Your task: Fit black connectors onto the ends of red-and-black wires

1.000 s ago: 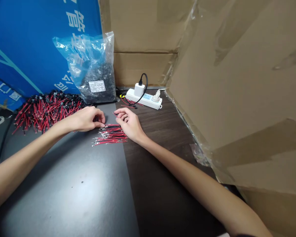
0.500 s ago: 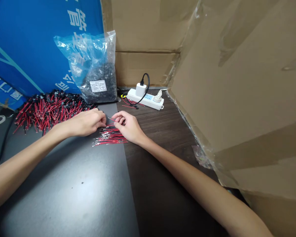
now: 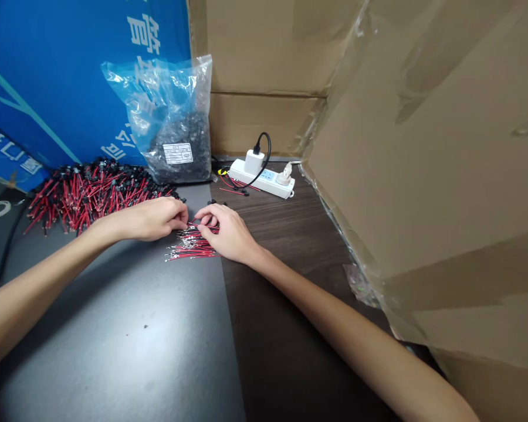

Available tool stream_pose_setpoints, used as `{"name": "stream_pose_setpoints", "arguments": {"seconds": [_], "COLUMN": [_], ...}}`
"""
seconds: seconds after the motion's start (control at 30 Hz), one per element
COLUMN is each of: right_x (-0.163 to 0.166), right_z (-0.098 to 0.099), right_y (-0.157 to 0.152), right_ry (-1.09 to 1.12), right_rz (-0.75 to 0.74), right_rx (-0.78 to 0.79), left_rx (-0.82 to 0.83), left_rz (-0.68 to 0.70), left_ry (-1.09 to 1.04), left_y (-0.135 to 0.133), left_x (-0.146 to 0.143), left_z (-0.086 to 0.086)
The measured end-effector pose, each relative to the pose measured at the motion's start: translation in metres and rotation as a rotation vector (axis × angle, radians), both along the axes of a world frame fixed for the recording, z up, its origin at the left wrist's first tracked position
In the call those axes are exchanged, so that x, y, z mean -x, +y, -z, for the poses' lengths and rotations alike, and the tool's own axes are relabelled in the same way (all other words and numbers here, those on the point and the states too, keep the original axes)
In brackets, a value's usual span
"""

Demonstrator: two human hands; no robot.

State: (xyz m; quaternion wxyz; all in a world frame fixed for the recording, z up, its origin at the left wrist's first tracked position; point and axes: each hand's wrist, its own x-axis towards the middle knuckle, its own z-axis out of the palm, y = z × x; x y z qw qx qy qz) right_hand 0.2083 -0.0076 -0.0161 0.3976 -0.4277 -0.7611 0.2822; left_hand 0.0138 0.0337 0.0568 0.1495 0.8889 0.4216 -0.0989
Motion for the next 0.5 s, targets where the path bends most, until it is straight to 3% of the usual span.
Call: {"name": "stream_pose_setpoints", "arguments": {"seconds": [0.3,0.5], "right_x": [-0.0007,-0.0018], "right_z": [-0.0011,0.0009], "right_y": [-0.0002,0.001], "right_ry": [-0.083,-0.044], "right_rz": [-0.011,0.013], "right_rx": [0.009,-0.01], "left_rx": [0.021,0.089], "left_rz": [0.037,-0.042], "left_ry": [-0.097,-0.271], "left_y": [0.0009,0.0035], "left_x": [0.0034,0.0028], "left_z": [0.0013,-0.0032]}}
